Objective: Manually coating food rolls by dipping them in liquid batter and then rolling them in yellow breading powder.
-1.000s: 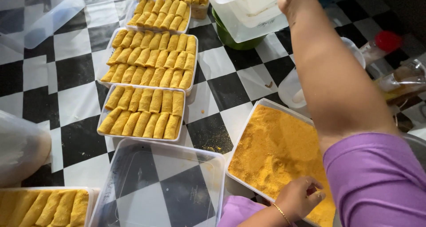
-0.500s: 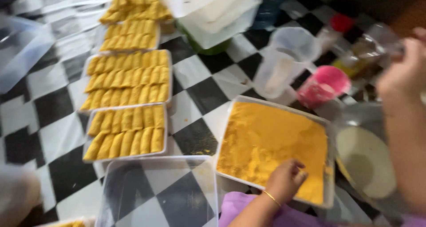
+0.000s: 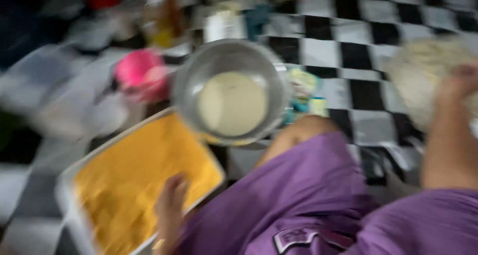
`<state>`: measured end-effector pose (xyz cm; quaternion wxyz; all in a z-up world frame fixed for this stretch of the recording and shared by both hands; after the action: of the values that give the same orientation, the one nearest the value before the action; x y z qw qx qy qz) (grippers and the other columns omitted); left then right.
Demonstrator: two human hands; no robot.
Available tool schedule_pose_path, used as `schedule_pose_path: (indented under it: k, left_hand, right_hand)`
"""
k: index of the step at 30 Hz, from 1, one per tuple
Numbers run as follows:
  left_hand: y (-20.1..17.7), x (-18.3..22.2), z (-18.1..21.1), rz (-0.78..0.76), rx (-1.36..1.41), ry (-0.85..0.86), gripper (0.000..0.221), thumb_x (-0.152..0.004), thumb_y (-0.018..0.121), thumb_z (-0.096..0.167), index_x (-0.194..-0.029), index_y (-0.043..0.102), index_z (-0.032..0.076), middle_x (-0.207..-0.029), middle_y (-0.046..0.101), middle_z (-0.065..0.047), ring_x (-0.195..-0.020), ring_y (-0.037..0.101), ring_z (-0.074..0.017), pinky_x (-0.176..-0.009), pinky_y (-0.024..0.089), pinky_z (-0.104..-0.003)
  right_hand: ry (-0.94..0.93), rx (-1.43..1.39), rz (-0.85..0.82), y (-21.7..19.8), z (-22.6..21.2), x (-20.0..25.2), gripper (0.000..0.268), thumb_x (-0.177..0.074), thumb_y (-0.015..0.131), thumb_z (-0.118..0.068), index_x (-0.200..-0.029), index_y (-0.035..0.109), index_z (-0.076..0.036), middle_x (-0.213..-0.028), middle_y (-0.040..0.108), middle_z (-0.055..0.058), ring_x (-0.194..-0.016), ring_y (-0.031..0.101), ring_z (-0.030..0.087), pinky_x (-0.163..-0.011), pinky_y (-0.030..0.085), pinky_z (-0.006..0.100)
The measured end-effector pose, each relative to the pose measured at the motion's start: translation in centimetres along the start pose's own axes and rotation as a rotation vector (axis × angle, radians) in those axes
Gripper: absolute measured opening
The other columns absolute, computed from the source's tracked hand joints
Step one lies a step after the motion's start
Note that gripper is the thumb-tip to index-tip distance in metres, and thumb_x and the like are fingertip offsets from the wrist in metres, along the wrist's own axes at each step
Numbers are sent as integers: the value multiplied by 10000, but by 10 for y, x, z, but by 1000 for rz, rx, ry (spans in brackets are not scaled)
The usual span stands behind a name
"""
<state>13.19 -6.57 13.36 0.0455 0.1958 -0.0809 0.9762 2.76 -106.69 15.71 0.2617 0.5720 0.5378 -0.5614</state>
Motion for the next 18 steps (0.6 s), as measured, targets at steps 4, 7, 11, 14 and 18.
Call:
schedule_pose_path:
  k: [4,7,11,14,18]
  left_hand:
    - [-80,-120,-219,12,-49,128,358,-987,598,54,-1326,567,-56,-945,684,-245,-798,668,-334,-667,520,-428]
    - [-45,-128,-195,31,-118,169,353,-985,606,49,-1320,571,-58,-942,681,-242,-790,661,-329,-658,518,-420]
    - [-30,-107,-169,81,-238,203,346,-982,617,41,-1309,577,-62,-938,676,-238,-777,650,-322,-645,515,-407]
    - [-33,-95,-147,128,-340,251,338,-978,628,33,-1299,583,-65,-934,672,-233,-764,639,-315,-632,511,-395]
    - [-34,-82,-136,212,-440,331,328,-973,645,20,-1284,593,-71,-928,665,-227,-745,623,-304,-612,507,-377]
  right_hand:
    - [211,126,-444,-48,19,71,76,-941,619,19,-890,600,-35,-800,587,82,-680,521,247,-669,470,393]
    - [398,364,-741,-53,-31,91,523,-938,714,-225,-1371,585,40,-1288,543,289,-1120,531,482,-979,416,545]
    - [387,553,-988,-38,-79,82,723,-910,700,-189,-1541,424,32,-1569,367,267,-1402,362,459,-1072,372,593]
    - [305,565,-1017,-16,-89,89,714,-927,615,-144,-1575,405,68,-1643,251,243,-1467,194,507,-1153,175,650]
    - [-167,321,-828,7,-198,106,497,-809,779,-273,-1261,694,-84,-1274,643,146,-1146,569,382,-974,389,561]
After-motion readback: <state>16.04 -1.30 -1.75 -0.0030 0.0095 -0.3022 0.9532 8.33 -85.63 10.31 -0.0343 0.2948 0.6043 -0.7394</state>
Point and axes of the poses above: each hand's wrist, its own x-axis away from the middle knuckle, its own y-axis out of the palm, z = x × y, the point moved 2 cm from there along -x, towards the middle knuckle
